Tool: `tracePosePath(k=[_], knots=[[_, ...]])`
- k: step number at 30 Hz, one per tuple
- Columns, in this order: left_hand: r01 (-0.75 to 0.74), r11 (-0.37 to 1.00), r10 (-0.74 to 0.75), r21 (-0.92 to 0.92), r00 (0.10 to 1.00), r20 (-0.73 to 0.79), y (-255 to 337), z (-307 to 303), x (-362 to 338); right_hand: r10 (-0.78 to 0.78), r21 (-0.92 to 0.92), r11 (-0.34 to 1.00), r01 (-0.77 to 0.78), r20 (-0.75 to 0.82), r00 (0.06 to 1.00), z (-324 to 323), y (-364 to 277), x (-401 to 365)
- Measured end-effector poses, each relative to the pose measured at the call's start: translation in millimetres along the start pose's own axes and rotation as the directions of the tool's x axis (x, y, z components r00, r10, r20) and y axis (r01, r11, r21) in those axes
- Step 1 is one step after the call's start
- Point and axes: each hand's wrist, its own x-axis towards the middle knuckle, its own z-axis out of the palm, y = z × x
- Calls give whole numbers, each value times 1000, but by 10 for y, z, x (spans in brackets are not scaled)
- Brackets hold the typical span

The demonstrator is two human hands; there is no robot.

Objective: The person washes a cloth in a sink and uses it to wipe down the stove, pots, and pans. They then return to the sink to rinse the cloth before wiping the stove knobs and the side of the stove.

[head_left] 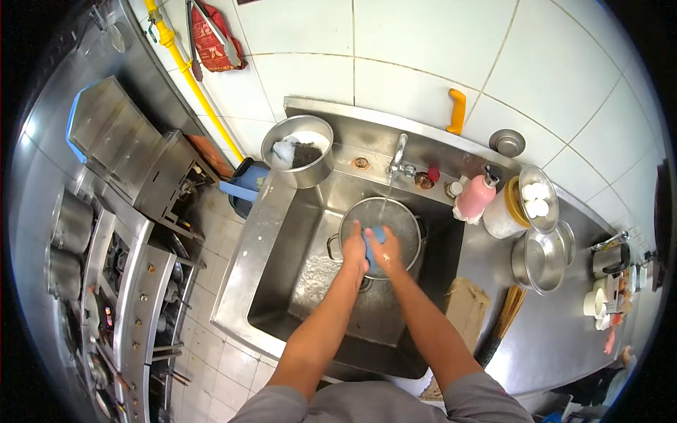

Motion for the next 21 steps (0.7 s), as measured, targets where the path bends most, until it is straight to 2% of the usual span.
tracePosePath(k=[1, 2, 3, 4, 5, 6, 7, 8, 9, 10, 11, 12, 13, 14, 16, 17, 18, 19, 20, 21], knots=[[-4, 1000, 4, 0, 1000, 1, 20, -22, -19, -228, -144, 965, 218, -53, 972, -90, 131, 161], [-114, 969, 92, 218, 990, 108, 30, -74, -77, -231, -143, 965, 221, -53, 972, -169, 254, 230], [-237, 880, 150, 412, 961, 231, 33, -118, -134, -216, -325, 924, 201, -9, 976, -246, 368, 264], [-238, 880, 151, 410, 960, 234, 30, -139, -179, -192, -496, 849, 181, 29, 981, -300, 494, 291], [-219, 873, 127, 436, 965, 231, 35, -142, -219, -197, -500, 847, 184, 27, 980, -338, 603, 329], [-200, 866, 104, 459, 968, 226, 28, -150, -233, -55, -531, 821, 212, 297, 953, -376, 653, 359], [-170, 878, 58, 448, 966, 252, 38, -160, -229, 105, -551, 795, 252, 535, 839, -387, 696, 396], [-172, 881, 63, 441, 966, 250, 33, -138, -217, 102, -553, 792, 260, 538, 837, -362, 736, 417], [45, 947, -109, 319, 976, 188, 100, -79, -319, -57, -422, 861, 284, 475, 878, -333, 672, 368], [255, 951, -283, 177, 947, 154, 142, -59, -354, -206, -280, 903, 325, 381, 901, -315, 502, 306], [252, 953, -278, 170, 949, 151, 151, -97, -322, -211, -277, 902, 331, 387, 898, -310, 337, 214], [354, 930, -367, 95, 898, 243, 122, -163, -218, -141, 102, 989, 108, 408, 902, -368, -14, 45], [458, 888, -440, 32, 830, 343, 101, -211, -100, -83, 452, 880, -148, 452, 888, -390, -289, -78], [458, 888, -440, 32, 830, 343, 94, -265, 30, -83, 452, 880, -148, 452, 888, -359, -412, -197], [435, 900, -389, -1, 805, 447, 119, -320, 191, -281, 413, 902, 126, 338, 898, -289, -499, -464], [423, 906, -378, -6, 816, 438, 126, -275, 209, -276, 412, 903, 123, 337, 900, -252, -524, -537], [424, 906, -379, -4, 815, 438, 176, -230, 80, -334, 270, 927, 259, 285, 898, -212, -550, -583], [326, 945, -300, 1, 866, 401, 237, -200, -83, -397, 116, 918, 380, 242, 885, -186, -565, -611], [227, 974, -215, 12, 907, 362, 268, -181, -203, -394, 118, 919, 376, 242, 887, -181, -575, -564], [136, 974, -38, -184, 890, 453, 73, -215, -117, -268, 155, 959, 237, 221, 938, -187, -585, -433]])
